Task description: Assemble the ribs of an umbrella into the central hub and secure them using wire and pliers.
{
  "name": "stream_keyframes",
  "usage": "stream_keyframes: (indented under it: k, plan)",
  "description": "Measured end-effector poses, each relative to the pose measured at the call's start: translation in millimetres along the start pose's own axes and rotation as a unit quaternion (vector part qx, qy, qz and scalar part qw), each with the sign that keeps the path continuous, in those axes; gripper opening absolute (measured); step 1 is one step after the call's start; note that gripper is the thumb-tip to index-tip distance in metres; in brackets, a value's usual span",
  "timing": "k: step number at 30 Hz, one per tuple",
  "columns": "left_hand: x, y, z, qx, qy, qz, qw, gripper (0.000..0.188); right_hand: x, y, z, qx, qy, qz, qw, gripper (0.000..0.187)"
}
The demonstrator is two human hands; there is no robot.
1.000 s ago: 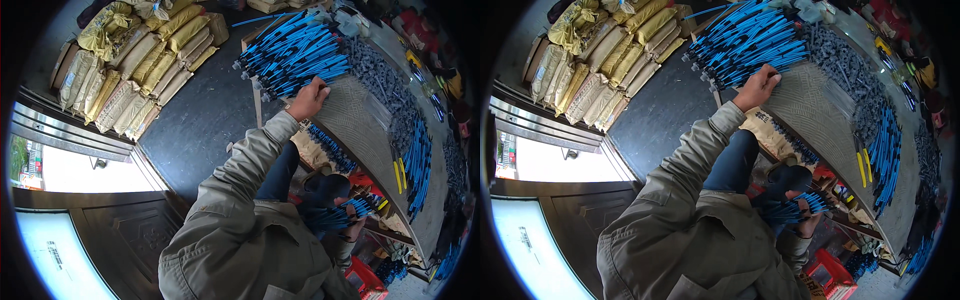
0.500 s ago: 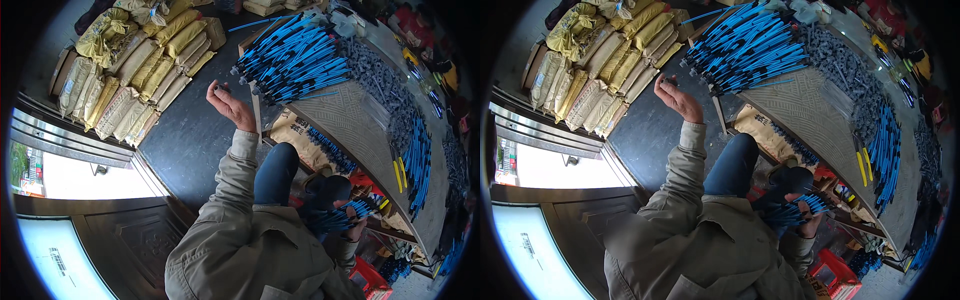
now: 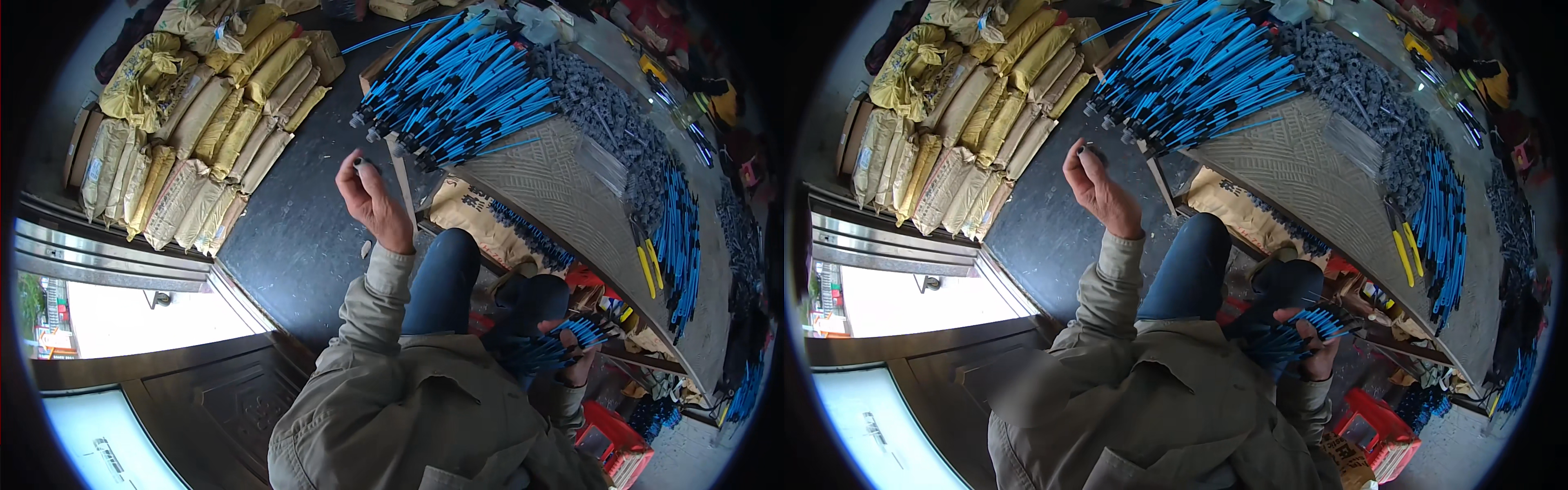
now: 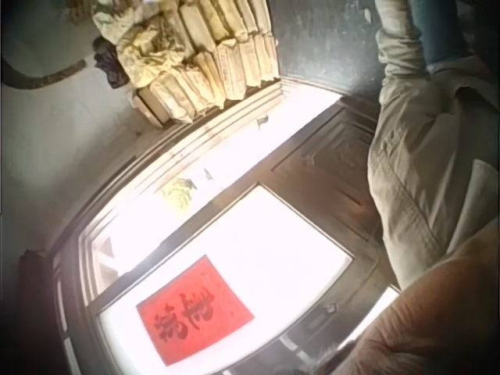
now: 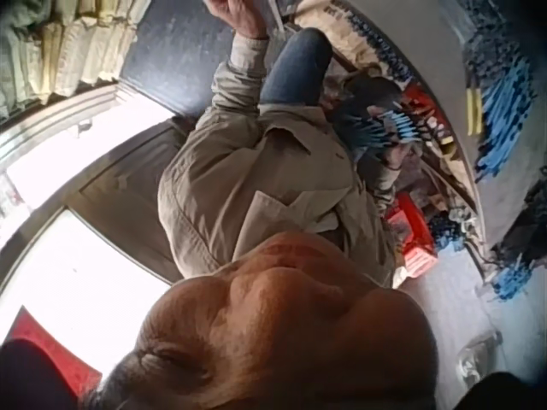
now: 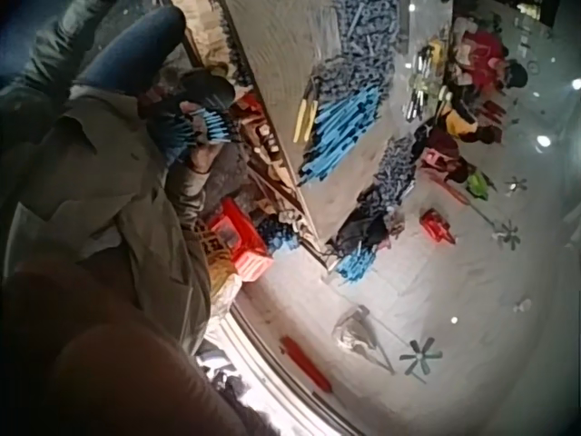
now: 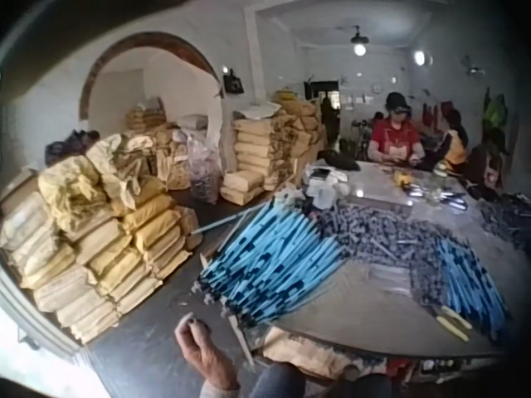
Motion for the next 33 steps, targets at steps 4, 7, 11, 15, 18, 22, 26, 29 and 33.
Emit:
stream_keyframes:
  k: [4,7,11,15,18,22,26,29,33]
  plan:
    - [23.6,89.8,29.1,-0.236,0.189,-0.379,0.874,0.028,-4.4,-8.3,-17.6,-0.026,0.162,-0.018,0.986,0.035]
    - [38.1,131.3,43.9,-0.346,0.219,-0.604,0.684,0.035,-16.6,-13.3,0.9,-0.067,0.019,-0.024,0.997,0.022]
    - [47.8,158.2,61.0,-0.351,0.212,-0.666,0.623,0.034,-15.9,-6.1,-5.4,-0.081,-0.01,-0.07,0.994,0.021]
    - [47.2,179.6,70.3,-0.391,0.239,-0.659,0.597,0.035,-22.6,-0.2,-17.5,-0.083,0.024,-0.093,0.992,0.023]
    - [46.7,184.4,78.2,-0.427,0.243,-0.66,0.569,0.035,-22.0,1.1,-20.7,-0.044,-0.059,-0.055,0.996,0.024]
    - [50.0,183.2,77.8,-0.462,0.204,-0.64,0.579,0.036,-17.8,-1.0,-21.7,-0.053,-0.056,-0.075,0.994,0.027]
    - [55.1,182.6,80.9,-0.482,0.167,-0.6,0.617,0.036,-15.1,-2.8,-17.7,-0.053,-0.021,-0.061,0.997,0.026]
    - [55.4,182.4,79.8,-0.487,0.16,-0.583,0.631,0.037,-18.9,-2.0,-16.9,-0.04,-0.012,-0.076,0.996,0.025]
    - [56.9,183.0,78.1,-0.479,0.188,-0.579,0.632,0.038,-23.9,0.2,-14.3,-0.035,0.073,-0.117,0.99,0.031]
Point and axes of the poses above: each hand's wrist, its own y-axis away from the middle knuckle, its own z-axis out of the palm, x = y × z, the point moved 2 cm from there along -y, towards the middle knuckle, and after that the axes turned 2 degrees about y, right-handed, at the moved point
